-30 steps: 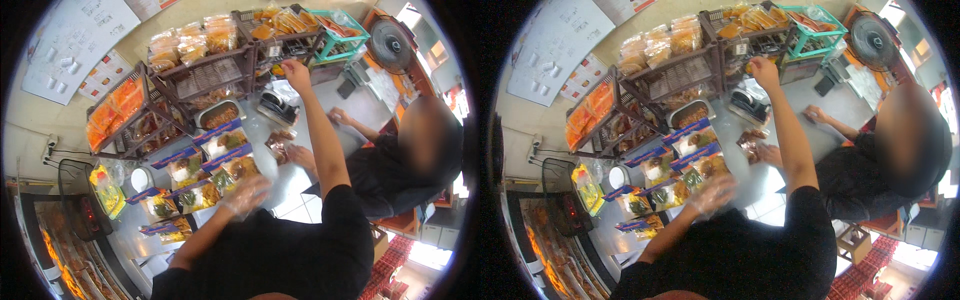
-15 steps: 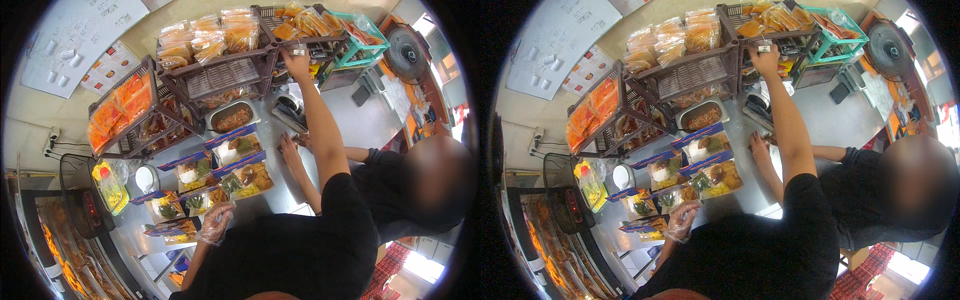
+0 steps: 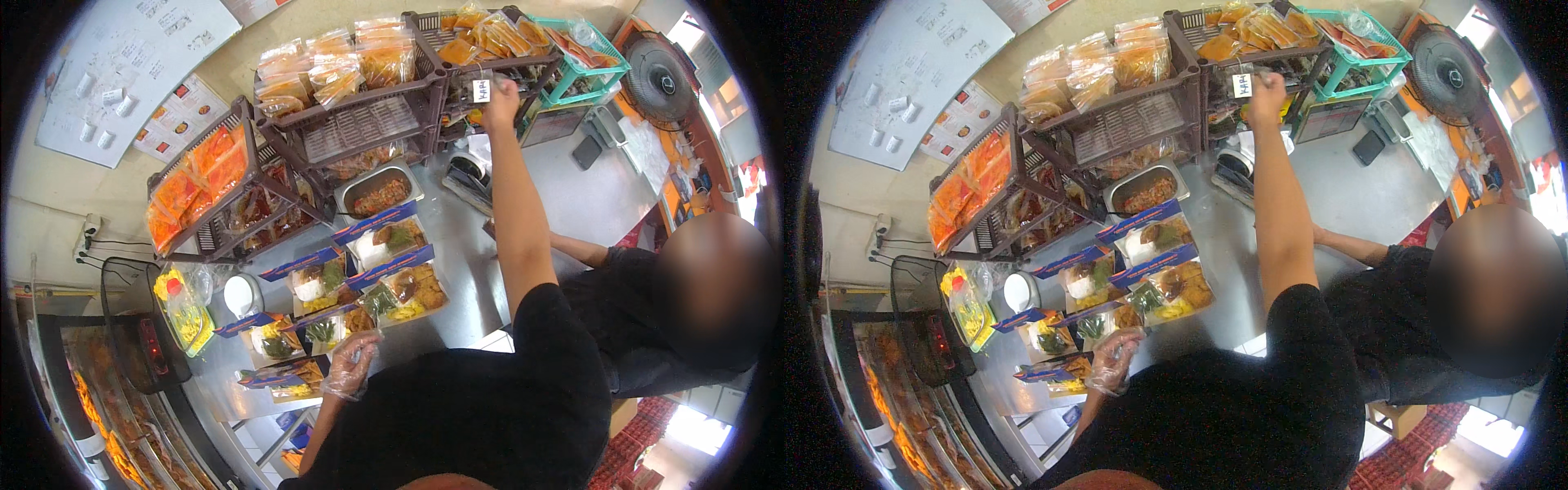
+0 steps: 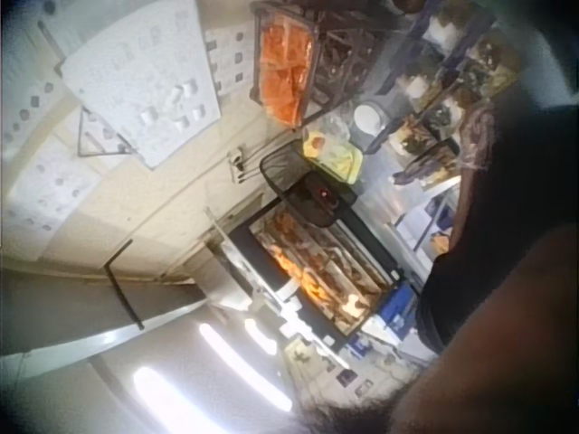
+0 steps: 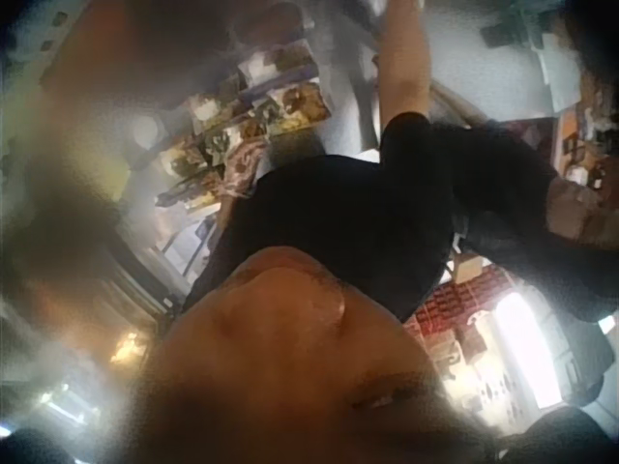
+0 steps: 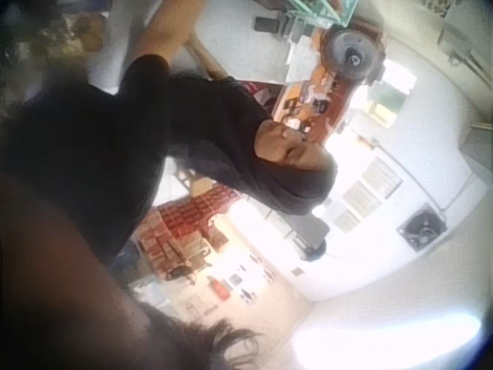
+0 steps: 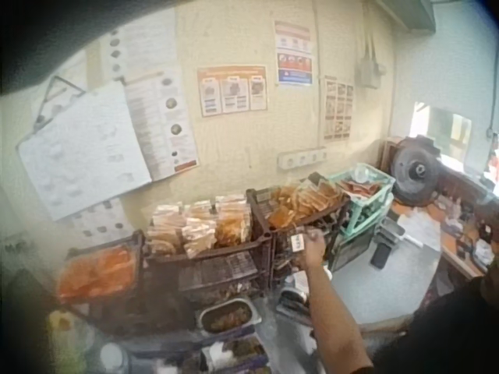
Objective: The person assembles food boxes by scooping scrambled eggs into containers, placing buns and fried chicken pieces inside, and adding seaweed packets. They retrieve buns from a cooler and chicken from a heated display, then arrange the completed boxes on the counter.
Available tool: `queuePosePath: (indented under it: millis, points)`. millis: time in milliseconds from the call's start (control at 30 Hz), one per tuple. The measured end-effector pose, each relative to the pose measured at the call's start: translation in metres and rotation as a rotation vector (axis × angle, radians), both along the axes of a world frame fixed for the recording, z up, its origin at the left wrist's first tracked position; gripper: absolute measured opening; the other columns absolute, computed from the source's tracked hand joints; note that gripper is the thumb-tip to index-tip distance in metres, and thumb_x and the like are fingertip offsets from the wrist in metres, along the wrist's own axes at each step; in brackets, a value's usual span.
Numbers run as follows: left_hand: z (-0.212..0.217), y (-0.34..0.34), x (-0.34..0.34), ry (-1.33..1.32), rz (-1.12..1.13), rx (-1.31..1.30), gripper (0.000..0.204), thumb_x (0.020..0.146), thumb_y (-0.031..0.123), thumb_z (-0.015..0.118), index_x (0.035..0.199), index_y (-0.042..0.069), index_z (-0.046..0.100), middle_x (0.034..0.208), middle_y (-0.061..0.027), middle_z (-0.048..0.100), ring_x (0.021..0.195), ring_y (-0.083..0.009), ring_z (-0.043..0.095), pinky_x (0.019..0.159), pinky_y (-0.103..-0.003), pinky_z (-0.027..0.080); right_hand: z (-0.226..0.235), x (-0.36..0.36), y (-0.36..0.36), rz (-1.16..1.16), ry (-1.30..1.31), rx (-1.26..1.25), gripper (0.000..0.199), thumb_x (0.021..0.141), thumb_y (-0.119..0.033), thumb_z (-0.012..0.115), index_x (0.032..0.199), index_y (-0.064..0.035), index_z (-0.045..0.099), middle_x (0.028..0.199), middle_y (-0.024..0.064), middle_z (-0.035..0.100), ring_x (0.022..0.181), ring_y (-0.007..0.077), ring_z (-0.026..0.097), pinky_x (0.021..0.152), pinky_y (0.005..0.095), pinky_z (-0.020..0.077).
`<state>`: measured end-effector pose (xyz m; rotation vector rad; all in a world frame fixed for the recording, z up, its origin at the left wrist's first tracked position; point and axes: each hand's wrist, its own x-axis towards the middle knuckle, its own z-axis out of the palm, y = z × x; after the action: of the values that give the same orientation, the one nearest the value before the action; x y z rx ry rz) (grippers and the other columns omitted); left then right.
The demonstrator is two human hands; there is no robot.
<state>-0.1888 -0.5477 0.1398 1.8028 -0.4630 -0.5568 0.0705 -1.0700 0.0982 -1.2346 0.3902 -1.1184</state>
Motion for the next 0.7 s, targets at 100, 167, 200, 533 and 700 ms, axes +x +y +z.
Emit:
queuePosePath:
  millis: [100,167,200,533,700]
  points:
    - [-0.008,0.004,-0.002,0.013,-0.003,-0.018,0.014,0.088,0.008,0.057,0.097,0.001,0.065,0.099,-0.0127,0.066,0.095,-0.0237,0.062,0.085,-0.035,0.047,-0.001,-0.021,-0.019,0.037,-0.256,0.355,0.016,0.082,0.001,0.053,0.097,-0.0027,0.050,0.093,0.0124,0.060,0.080,0.0224,0.059,0.068,0.0380,0.0517]
    - [-0.006,0.003,-0.001,-0.022,-0.002,0.015,0.014,0.087,0.007,0.058,0.096,0.001,0.065,0.098,-0.0129,0.066,0.094,-0.0244,0.062,0.083,-0.035,0.047,0.011,-0.035,-0.010,0.140,-0.208,0.415,0.015,0.085,-0.002,0.050,0.099,-0.0030,0.051,0.093,0.0113,0.059,0.077,0.0222,0.059,0.068,0.0383,0.0520]
    - [-0.004,0.003,-0.002,-0.039,0.005,0.009,0.013,0.087,0.007,0.058,0.096,0.001,0.065,0.097,-0.0130,0.066,0.093,-0.0245,0.062,0.083,-0.035,0.047,0.019,-0.046,0.003,0.209,-0.106,0.382,0.016,0.085,-0.004,0.050,0.102,-0.0032,0.052,0.093,0.0107,0.059,0.078,0.0228,0.059,0.068,0.0384,0.0520]
    - [0.010,0.019,-0.015,-0.137,0.102,0.037,0.013,0.089,0.009,0.058,0.096,0.000,0.065,0.094,-0.0135,0.066,0.090,-0.0245,0.063,0.080,-0.034,0.048,0.084,-0.045,0.050,-0.013,1.088,-0.643,0.058,0.077,-0.061,0.054,0.093,-0.0069,0.069,0.094,0.0224,0.065,0.094,0.0397,0.061,0.082,0.0449,0.0470]
    - [0.014,0.035,-0.032,-0.109,0.159,0.086,0.014,0.089,0.011,0.058,0.096,0.001,0.065,0.091,-0.0127,0.066,0.086,-0.0243,0.063,0.078,-0.033,0.048,0.055,-0.029,0.050,-0.145,1.079,-0.878,0.056,0.075,-0.058,0.058,0.095,-0.0064,0.069,0.094,0.0234,0.065,0.090,0.0377,0.063,0.080,0.0456,0.0472]
